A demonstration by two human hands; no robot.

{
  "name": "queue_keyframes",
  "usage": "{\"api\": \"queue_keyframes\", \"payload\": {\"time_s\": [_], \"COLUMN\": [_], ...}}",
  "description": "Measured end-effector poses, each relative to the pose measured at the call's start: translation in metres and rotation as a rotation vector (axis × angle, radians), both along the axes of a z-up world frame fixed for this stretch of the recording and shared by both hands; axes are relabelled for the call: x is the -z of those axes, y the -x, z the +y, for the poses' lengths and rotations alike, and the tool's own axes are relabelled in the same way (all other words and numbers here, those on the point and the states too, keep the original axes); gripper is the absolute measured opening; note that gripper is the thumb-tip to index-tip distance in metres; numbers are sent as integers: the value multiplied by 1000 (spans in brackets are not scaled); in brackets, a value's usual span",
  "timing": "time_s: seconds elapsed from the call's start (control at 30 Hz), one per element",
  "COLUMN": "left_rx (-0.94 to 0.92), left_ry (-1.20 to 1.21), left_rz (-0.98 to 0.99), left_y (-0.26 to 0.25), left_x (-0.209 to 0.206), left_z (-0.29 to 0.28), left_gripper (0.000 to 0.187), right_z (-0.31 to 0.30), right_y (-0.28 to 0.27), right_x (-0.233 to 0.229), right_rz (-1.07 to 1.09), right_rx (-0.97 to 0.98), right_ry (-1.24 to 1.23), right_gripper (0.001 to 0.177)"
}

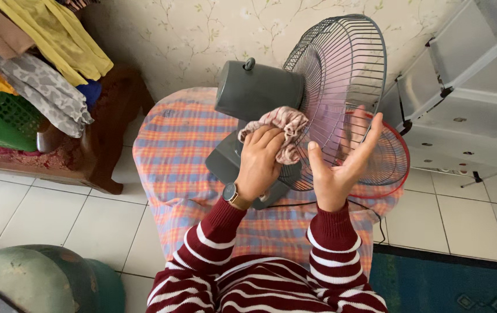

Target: The person wipes the blades and the front grill of a standing fan using a cloth. They rotate the fan head to access different areas and continue wiping the base and neck of the fan.

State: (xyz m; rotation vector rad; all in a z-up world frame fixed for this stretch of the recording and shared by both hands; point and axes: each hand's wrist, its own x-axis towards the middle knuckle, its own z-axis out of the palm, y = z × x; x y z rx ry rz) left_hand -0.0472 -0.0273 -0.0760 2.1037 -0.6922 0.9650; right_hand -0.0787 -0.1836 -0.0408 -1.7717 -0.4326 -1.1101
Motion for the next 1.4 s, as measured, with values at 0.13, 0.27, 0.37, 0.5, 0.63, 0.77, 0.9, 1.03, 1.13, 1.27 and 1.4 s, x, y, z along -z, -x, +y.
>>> {"api": "queue_keyframes", "payload": {"time_s": [0.13, 0.27, 0.37, 0.5, 0.63, 0.77, 0.9, 1.03, 1.13, 1.27, 1.4], "left_rx": [66, 101, 110, 68, 117, 229, 63, 130, 100, 108, 26], "left_ry": [109, 268, 288, 241, 42, 352, 49, 86, 18, 117, 75], "left_rz": [35, 239, 347, 297, 81, 434, 229, 259, 169, 202, 287], "left_y": [-2, -2, -4, -11, -25, -35, -56, -79, -95, -124, -145], "left_x": [17, 29, 36, 53, 68, 79, 105, 139, 166, 218, 290], "left_z": [1, 1, 4, 5, 14, 10, 13, 17, 14, 5, -3], "left_gripper": [46, 27, 18, 20, 35, 38, 35, 35, 35, 30, 29], "right_z": [-2, -4, -4, -4, -5, -9, -10, -13, -14, -11, -10], "right_y": [-1, -1, -1, -1, 0, -2, -3, -4, -6, -6, -4], "right_x": [1, 3, 5, 8, 9, 9, 8, 7, 8, 9, 10], "right_rz": [71, 83, 84, 90, 107, 132, 141, 149, 146, 134, 151], "right_rx": [24, 31, 14, -29, -66, -35, -29, -20, -20, -24, -3], "right_ry": [-36, -47, -59, -88, -125, -120, -122, -107, -115, -119, -139], "right_gripper": [100, 100, 100, 100, 100, 102, 103, 103, 103, 102, 103]}}
